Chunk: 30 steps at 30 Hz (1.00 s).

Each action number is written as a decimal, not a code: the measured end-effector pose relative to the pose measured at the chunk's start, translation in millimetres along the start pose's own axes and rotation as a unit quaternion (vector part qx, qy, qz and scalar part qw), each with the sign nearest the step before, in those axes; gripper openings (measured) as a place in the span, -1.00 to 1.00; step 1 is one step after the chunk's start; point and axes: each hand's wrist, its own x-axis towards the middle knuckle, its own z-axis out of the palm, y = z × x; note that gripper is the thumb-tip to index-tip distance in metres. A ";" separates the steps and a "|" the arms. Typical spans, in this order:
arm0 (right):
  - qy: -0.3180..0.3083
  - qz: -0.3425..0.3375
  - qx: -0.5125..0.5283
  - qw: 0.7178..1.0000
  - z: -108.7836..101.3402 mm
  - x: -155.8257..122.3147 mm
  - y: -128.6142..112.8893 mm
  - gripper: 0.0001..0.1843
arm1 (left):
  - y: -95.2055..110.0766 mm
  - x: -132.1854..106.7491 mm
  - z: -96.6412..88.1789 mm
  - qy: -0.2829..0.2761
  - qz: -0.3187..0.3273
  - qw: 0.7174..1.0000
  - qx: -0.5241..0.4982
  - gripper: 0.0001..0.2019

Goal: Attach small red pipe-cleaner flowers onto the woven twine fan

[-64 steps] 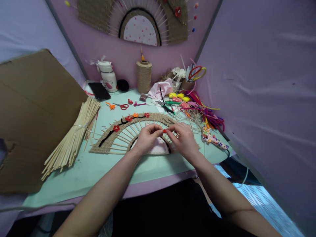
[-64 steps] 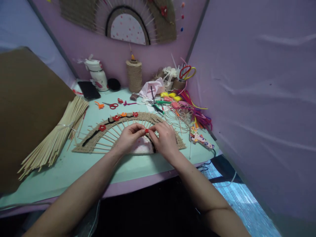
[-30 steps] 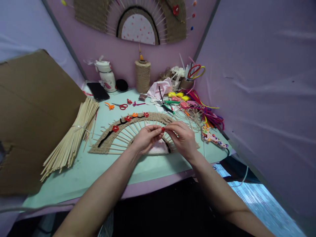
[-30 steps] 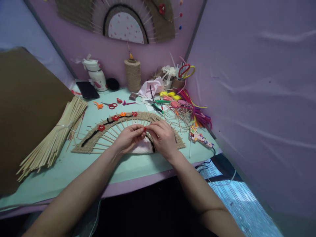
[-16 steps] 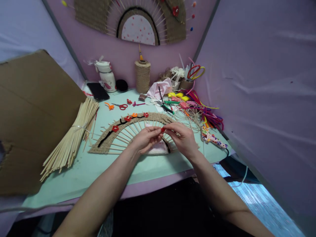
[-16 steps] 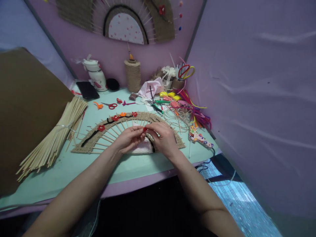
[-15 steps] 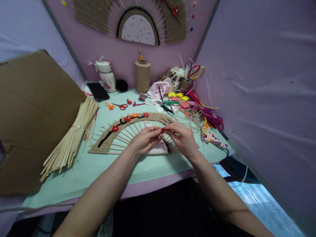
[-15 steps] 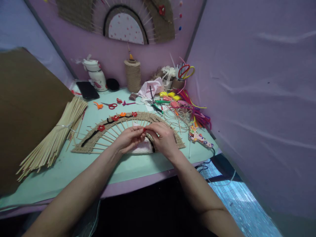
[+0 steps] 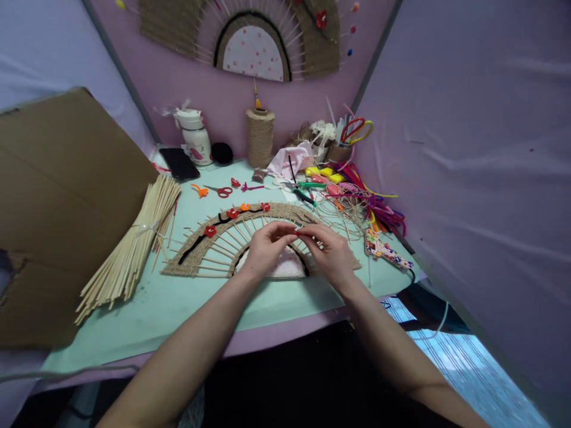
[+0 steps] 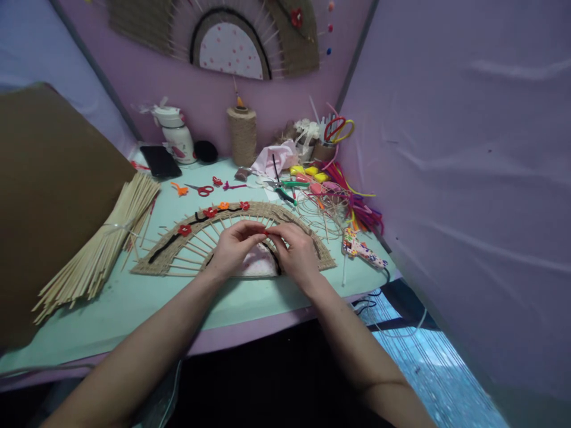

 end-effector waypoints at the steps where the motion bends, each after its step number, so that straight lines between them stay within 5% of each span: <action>1: 0.004 0.010 0.005 1.000 0.6 -0.7 -1.2 -0.86 | -1.0 0.0 -0.5 0.002 0.010 1.000 0.015 -0.80; 13: 0.026 0.089 0.096 0.991 3.7 -4.8 -4.5 -0.78 | 7.0 -3.3 -0.4 -0.040 0.080 0.991 0.100 -0.78; 18: 0.039 0.100 0.121 0.987 -6.1 -6.4 -2.7 -0.77 | 6.7 -3.2 -0.7 -0.029 0.048 0.996 0.070 -0.82; 24: 0.028 0.118 -0.128 0.984 -81.2 -18.9 27.5 -0.76 | 11.9 -1.0 -1.0 -0.033 -0.027 0.997 -0.066 -0.78; 30: -0.148 0.174 -0.408 0.884 -155.3 -51.3 87.4 -0.66 | 15.3 1.5 -4.4 -0.020 -0.117 0.971 -0.208 -0.67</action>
